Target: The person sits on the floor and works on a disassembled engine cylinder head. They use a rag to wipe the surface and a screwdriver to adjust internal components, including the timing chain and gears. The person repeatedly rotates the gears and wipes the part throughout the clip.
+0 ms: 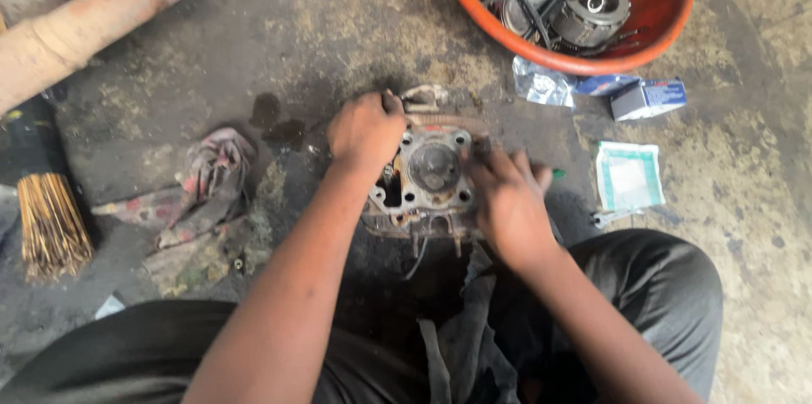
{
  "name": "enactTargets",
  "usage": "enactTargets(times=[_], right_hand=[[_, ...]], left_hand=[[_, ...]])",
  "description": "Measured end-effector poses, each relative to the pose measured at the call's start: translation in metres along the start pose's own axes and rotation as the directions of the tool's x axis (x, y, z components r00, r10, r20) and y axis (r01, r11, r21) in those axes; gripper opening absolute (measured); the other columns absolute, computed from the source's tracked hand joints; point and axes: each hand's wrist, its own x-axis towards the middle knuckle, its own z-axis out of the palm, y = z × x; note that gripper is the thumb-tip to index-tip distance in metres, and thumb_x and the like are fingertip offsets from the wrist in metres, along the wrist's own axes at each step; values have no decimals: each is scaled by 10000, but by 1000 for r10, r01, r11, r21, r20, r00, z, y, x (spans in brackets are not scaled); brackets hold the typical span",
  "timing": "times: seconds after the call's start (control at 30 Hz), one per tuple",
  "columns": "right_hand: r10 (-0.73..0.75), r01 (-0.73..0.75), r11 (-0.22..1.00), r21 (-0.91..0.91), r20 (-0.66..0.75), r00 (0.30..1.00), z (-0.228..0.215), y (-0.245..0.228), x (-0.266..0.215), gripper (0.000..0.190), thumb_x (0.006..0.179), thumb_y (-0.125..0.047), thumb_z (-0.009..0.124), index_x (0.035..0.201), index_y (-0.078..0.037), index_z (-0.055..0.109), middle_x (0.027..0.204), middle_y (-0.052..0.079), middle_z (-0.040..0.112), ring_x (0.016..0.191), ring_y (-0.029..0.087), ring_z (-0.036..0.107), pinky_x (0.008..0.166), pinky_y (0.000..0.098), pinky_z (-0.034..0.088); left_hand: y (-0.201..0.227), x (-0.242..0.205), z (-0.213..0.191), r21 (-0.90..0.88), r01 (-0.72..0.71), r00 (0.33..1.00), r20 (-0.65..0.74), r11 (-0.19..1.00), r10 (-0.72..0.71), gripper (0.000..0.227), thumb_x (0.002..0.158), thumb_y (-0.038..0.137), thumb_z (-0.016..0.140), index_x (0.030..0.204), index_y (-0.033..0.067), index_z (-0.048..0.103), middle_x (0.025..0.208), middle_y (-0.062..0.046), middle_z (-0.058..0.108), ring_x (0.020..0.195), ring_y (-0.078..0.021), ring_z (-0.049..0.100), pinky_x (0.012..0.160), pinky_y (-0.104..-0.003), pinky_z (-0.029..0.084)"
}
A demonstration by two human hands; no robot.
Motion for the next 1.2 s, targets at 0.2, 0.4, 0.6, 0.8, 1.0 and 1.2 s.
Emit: enactTargets(times=[0.2, 0.4, 0.6, 0.8, 1.0, 1.2], right_hand=[[126, -123, 992, -31, 110, 986, 2, -5, -5, 575, 757, -19, 642, 1314, -155, 695, 1121, 54, 642, 1071, 307, 556, 863, 539, 359], [36, -47, 985, -166, -70, 997, 13, 2, -5, 638, 685, -92, 673, 1315, -189, 697, 1178, 94, 639, 1108, 341, 549, 866, 578, 362], [160, -154, 984, -91, 53, 986, 11, -3, -4, 700, 671, -71, 711, 1358, -200, 680, 1140, 53, 645, 1098, 321, 547, 901, 556, 382], [188, -180, 975, -128, 52, 981, 4, -13, -5, 675, 622, -142, 783, 1289, -192, 693, 1124, 41, 650, 1089, 298, 553, 889, 563, 373], [186, -173, 974, -147, 79, 979, -2, -20, -7, 703, 611, -159, 811, 1302, -159, 682, 1109, 68, 647, 1079, 301, 552, 894, 553, 373], [119, -116, 984, -138, 11, 993, 3, -12, 3, 752, 606, -67, 740, 1352, -134, 672, 1163, 82, 648, 1083, 317, 549, 917, 524, 380]], left_hand=[[-1, 2, 6, 20, 30, 999, -13, 999, -30, 429, 944, 413, 517, 874, 80, 777, 909, -230, 738, 892, -425, 714, 837, -523, 560], [3, -5, 0, 6, 62, 996, 63, 998, -62, 481, 990, 449, 486, 899, 54, 744, 900, -228, 734, 869, -418, 723, 783, -534, 572], [-1, -9, 3, 25, 42, 999, -8, 999, -42, 483, 1006, 434, 474, 879, 75, 772, 879, -223, 744, 864, -427, 721, 826, -531, 573], [4, -2, -4, 16, 71, 996, 60, 997, -72, 444, 980, 412, 482, 893, 85, 769, 888, -242, 733, 875, -448, 710, 817, -546, 563], [7, -3, -7, 29, 59, 998, 12, 998, -59, 446, 955, 417, 490, 896, 81, 777, 905, -231, 738, 887, -429, 716, 831, -538, 555], [2, -6, -3, 24, 51, 998, 28, 998, -52, 463, 972, 419, 481, 897, 74, 780, 904, -222, 744, 891, -423, 722, 824, -531, 565]])
